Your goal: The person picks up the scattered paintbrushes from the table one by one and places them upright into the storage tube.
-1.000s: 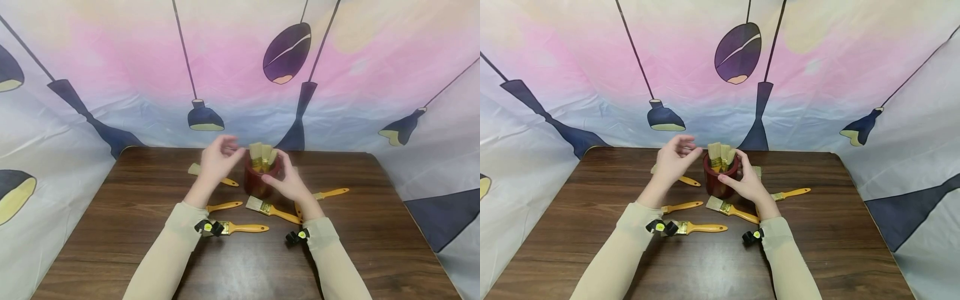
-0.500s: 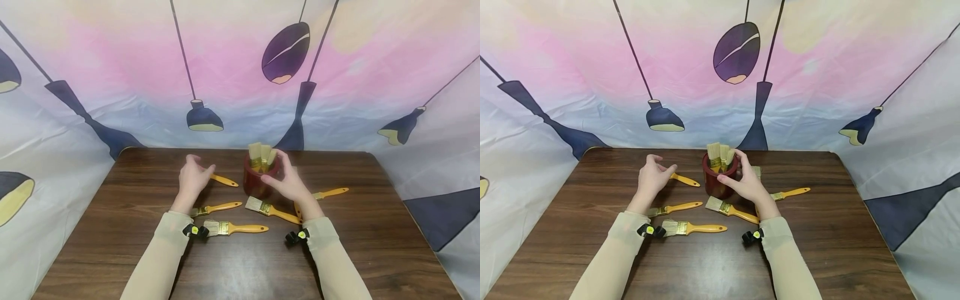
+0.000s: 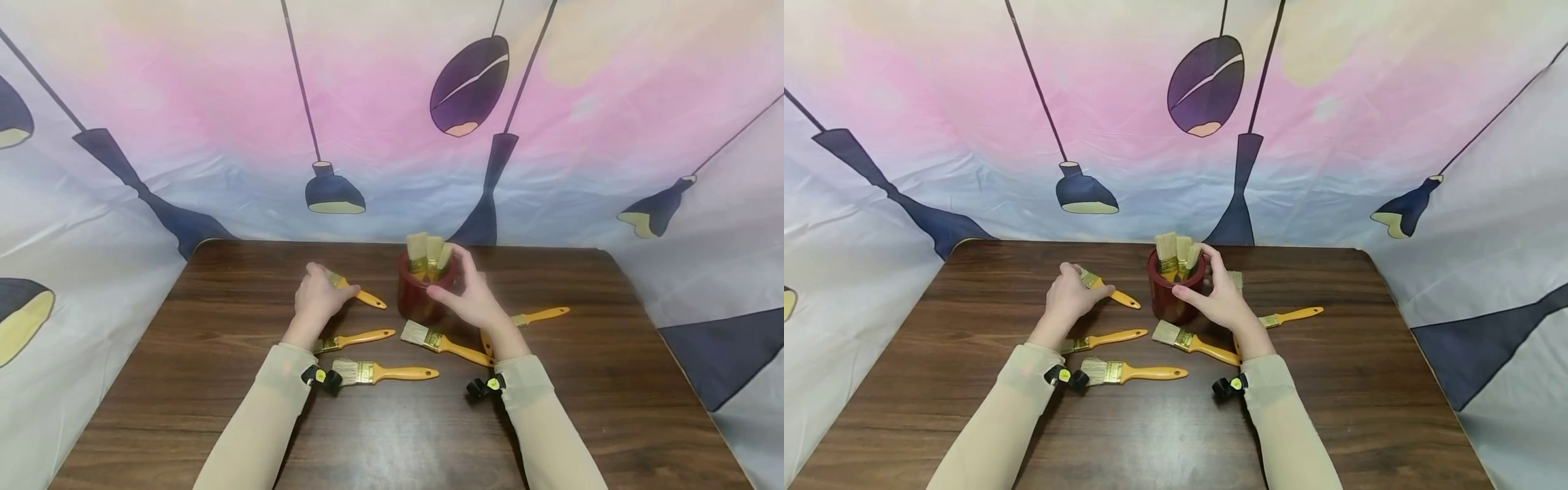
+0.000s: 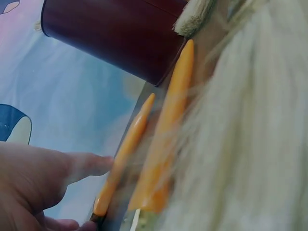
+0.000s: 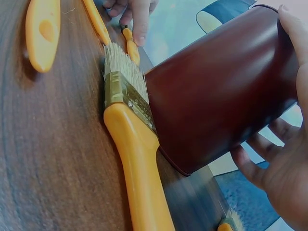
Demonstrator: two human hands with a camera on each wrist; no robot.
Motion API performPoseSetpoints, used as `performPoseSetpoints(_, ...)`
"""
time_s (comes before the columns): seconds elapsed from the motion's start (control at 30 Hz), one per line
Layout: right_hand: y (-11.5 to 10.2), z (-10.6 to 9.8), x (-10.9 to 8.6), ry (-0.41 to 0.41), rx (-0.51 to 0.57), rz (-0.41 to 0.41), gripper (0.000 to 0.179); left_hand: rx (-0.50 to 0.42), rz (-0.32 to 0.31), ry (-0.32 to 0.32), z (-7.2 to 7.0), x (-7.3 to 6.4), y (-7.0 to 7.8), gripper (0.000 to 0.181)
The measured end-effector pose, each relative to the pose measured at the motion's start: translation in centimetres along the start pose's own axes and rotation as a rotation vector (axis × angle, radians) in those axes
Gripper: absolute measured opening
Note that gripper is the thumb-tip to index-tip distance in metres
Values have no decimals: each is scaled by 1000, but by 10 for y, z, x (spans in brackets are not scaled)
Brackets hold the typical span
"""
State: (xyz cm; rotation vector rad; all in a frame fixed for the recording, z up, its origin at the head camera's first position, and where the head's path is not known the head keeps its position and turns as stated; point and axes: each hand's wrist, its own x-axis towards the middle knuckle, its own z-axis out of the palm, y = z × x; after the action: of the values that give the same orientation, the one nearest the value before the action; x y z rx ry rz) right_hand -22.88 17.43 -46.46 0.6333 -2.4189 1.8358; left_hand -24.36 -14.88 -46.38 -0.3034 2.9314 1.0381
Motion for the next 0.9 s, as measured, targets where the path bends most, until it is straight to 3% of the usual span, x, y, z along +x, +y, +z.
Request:
performPoseSetpoints(0.17,0,0,-1,1,-13,-1,91,19,3,-50,-7,3,-2,90)
performPoseSetpoints(0.4,1,0,-1,-2,2,2,90,50,43,-102,-14,6,-8,62)
performPoseSetpoints(0.5,0,-1,-2,-4,3,8,90,55,62,-121,-15,6,-10,60)
performPoseSetpoints(0.9,-2,0,-3,-11,12,7,90,59,58,-132,-18,6,-13,52)
